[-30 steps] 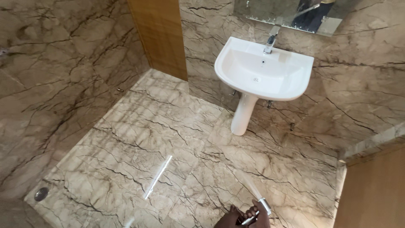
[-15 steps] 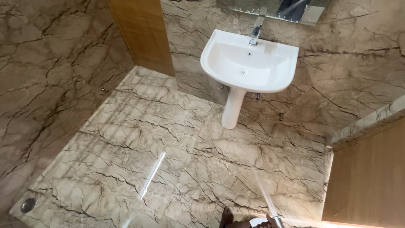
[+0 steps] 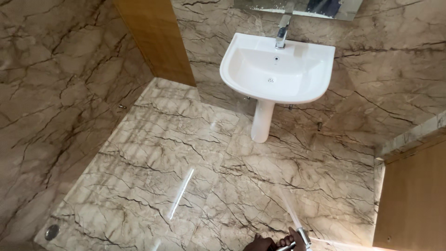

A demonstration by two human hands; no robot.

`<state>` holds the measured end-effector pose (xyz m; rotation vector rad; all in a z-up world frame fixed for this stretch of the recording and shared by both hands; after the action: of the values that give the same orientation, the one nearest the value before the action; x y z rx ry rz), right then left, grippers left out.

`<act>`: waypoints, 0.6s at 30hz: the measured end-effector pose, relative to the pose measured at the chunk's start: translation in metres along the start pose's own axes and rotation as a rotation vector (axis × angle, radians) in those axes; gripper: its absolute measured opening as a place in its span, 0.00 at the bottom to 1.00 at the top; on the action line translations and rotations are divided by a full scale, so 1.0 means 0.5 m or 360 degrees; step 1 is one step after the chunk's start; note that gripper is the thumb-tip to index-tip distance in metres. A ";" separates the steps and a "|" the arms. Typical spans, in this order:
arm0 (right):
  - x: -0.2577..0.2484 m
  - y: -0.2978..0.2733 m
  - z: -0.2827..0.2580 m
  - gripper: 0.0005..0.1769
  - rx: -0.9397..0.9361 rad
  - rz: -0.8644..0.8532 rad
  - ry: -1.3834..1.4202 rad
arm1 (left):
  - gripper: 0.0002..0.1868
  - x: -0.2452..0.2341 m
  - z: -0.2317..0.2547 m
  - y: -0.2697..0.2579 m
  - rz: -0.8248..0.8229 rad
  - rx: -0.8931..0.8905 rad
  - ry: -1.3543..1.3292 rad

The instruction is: The person uses a handheld sprayer to spray water over a tiled floor, moving across the room to cover different sections.

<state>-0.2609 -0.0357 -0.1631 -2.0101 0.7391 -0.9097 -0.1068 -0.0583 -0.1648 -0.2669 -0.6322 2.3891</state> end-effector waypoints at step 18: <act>-0.035 -0.083 0.099 0.25 -0.0145 -0.0589 0.0063 | 0.15 0.005 -0.063 -0.081 -0.0329 -0.0019 -0.0422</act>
<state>-0.2240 0.0196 -0.1556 -2.2590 0.4409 -1.1461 -0.0764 -0.0176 -0.1720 0.1091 -0.7560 2.2378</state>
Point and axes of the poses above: each hand's wrist, its own y-axis towards the middle knuckle, its own x-axis out of the palm, z = x × y, the point moved 3 cm from there along y, towards the middle knuckle, and after that the axes turned 10 degrees about -y, right-handed, at the moved point
